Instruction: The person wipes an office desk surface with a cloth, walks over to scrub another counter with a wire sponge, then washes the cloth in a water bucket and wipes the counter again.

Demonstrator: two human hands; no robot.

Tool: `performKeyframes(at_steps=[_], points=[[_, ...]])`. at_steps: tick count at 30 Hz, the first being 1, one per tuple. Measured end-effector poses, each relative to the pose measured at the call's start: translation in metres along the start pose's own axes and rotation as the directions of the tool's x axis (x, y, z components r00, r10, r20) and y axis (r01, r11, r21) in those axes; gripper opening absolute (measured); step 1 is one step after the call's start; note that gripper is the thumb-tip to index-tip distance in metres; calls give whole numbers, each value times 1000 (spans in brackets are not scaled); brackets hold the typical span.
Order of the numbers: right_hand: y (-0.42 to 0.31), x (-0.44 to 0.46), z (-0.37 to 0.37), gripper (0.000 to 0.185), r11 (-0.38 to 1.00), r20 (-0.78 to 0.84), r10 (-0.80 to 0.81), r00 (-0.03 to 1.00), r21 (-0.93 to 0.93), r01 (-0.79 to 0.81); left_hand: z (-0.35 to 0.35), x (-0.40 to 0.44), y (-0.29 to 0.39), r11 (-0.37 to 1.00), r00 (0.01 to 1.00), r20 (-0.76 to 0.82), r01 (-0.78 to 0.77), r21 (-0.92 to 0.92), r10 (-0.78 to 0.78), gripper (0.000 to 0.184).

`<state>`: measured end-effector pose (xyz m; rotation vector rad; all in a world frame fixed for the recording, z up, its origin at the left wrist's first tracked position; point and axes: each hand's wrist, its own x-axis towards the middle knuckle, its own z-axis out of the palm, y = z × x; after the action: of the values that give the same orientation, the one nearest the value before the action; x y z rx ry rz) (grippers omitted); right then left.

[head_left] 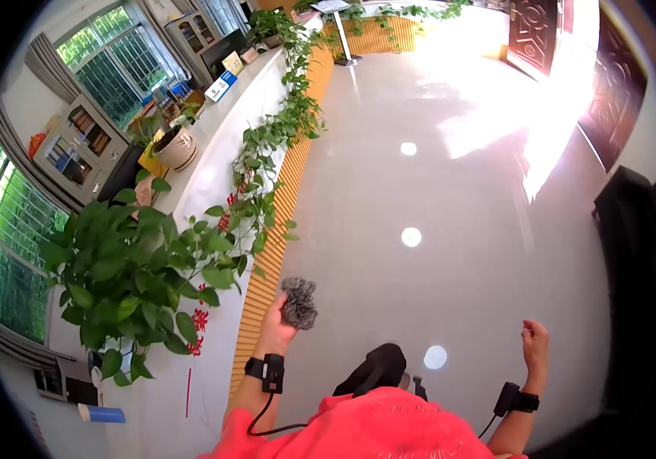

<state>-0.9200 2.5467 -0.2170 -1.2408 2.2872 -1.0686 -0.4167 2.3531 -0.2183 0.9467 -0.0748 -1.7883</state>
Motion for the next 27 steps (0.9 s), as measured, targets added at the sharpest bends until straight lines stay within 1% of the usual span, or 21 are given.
performKeyframes(at_steps=[4,7,8,10,11,12,13,14,16,17,18,19,20,21,22,24,25,27], points=[[-25,127,27,15,987,53,-115,992,115,108,26,58,-7,999,997,-63,-36,-8,36,29],[-44,216,44,16,987,105,-116,988,126,102,62,121,-12,1000,996,-92,-19,7,19,29],[-34,245,52,15,988,114,-142,983,77,134,79,148,-15,999,996,-89,-28,-16,27,29],[11,297,70,13,980,131,-190,973,-24,195,122,204,-23,997,996,-78,-43,-63,38,29],[34,314,73,14,950,174,-220,960,-187,252,147,224,-27,999,998,-50,-25,-47,23,29],[64,331,70,14,886,230,-242,943,-343,311,181,243,-31,999,1000,-30,-8,-38,7,29],[103,347,66,14,913,242,-189,952,-315,261,215,260,-35,1000,1000,-9,8,-26,-8,29],[143,359,60,14,938,251,-136,959,-280,206,249,279,-38,999,999,-40,27,-44,-29,29],[204,370,43,16,951,145,-4,989,-306,48,307,316,-42,998,998,32,49,-40,-47,29],[210,370,33,16,956,132,189,973,-253,-151,330,337,-44,997,996,68,65,-46,-62,29],[227,365,27,16,930,189,346,919,-198,-309,350,356,-44,997,995,77,66,-42,-63,28],[243,361,27,18,864,144,504,852,-90,-496,376,376,-46,997,994,86,68,-43,-64,28],[256,361,17,18,569,319,719,618,241,-786,400,397,-47,997,993,97,71,-45,-66,27],[316,352,30,13,607,335,718,610,126,-784,423,418,-47,997,992,112,60,-48,-55,27],[322,360,40,13,569,353,766,537,16,-822,444,438,-48,997,991,125,50,-52,-43,27],[309,409,62,12,561,399,793,461,-184,-807,474,479,-48,996,988,151,42,-84,-29,28],[308,435,77,11,581,428,783,450,-249,-775,476,492,-48,996,992,127,20,-82,-9,28],[306,507,97,10,647,470,746,472,-342,-681,504,529,-42,995,994,103,-38,-88,47,28]])
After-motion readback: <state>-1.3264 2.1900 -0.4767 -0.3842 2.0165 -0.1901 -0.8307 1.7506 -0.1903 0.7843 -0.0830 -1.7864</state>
